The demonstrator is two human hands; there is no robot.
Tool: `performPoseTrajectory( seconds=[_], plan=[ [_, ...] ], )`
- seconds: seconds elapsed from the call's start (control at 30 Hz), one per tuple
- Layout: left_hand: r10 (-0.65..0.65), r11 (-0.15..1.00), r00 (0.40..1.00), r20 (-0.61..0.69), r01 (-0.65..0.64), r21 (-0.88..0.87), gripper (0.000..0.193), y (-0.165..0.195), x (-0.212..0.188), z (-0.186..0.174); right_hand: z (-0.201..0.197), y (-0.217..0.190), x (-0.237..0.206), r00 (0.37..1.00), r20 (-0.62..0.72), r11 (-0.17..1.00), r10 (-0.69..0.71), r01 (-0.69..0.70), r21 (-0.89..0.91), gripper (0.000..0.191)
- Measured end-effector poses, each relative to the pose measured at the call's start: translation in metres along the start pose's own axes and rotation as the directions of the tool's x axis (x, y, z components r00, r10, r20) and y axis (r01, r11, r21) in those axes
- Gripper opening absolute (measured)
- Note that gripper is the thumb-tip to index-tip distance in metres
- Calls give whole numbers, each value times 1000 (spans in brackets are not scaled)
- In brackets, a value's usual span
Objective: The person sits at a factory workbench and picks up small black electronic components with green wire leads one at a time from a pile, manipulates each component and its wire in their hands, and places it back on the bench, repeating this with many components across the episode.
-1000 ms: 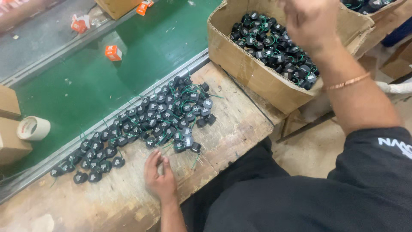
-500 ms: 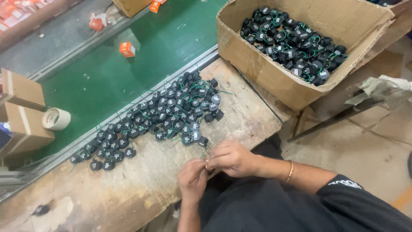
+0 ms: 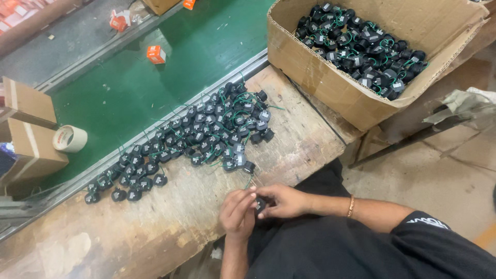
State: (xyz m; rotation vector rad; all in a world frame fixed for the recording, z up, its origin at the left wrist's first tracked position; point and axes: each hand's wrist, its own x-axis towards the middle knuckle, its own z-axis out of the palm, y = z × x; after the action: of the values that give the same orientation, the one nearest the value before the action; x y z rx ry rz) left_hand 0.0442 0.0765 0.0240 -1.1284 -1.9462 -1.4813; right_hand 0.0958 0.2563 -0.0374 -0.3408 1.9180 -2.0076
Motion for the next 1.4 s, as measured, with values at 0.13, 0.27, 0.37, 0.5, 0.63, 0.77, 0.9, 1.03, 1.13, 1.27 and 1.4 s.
performPoseTrajectory(
  seconds=[0.13,0.27,0.37,0.5,0.63,0.77,0.9,1.03,1.13,1.27,1.4],
  plan=[
    [-126,989,992,24,127,-71,24,-14,-13,0,-7,5,4,972,-177,988,-157,156,-23,34],
    [-543,733,838,60,507,-453,31,-26,-33,14,-2,-6,4,943,-194,839,-271,132,-528,33],
    [-492,813,871,-13,454,-364,32,-30,-44,19,3,-24,3,959,-130,860,-252,160,-484,37],
    [-347,898,937,-31,323,-298,33,-40,-53,7,-13,-61,-2,932,-26,773,-362,284,-567,30],
    [-494,814,866,-80,429,-392,25,-62,-62,-12,-70,-106,-19,811,-138,586,-569,282,-759,29],
    [-695,632,700,-160,490,-600,18,-81,-67,-8,-161,-149,-59,619,-360,471,-698,19,-882,24],
    [-623,753,775,-104,558,-349,11,-75,-62,-1,-247,-183,-87,694,-523,182,-494,-505,-843,40],
    [-577,817,812,-85,571,-87,10,-61,-50,-3,-314,-197,-88,753,-625,-119,207,-614,-780,53],
    [-599,797,796,-85,583,-157,10,-57,-41,-4,-349,-204,-78,840,-480,310,255,-541,-782,54],
    [-602,799,795,-79,596,-80,9,-56,-38,-1,-383,-220,-29,860,-483,121,168,-504,-855,51],
    [-605,796,791,-90,604,-48,8,-57,-38,2,-379,-223,13,702,-699,-136,134,-686,-715,45]
  ],
)
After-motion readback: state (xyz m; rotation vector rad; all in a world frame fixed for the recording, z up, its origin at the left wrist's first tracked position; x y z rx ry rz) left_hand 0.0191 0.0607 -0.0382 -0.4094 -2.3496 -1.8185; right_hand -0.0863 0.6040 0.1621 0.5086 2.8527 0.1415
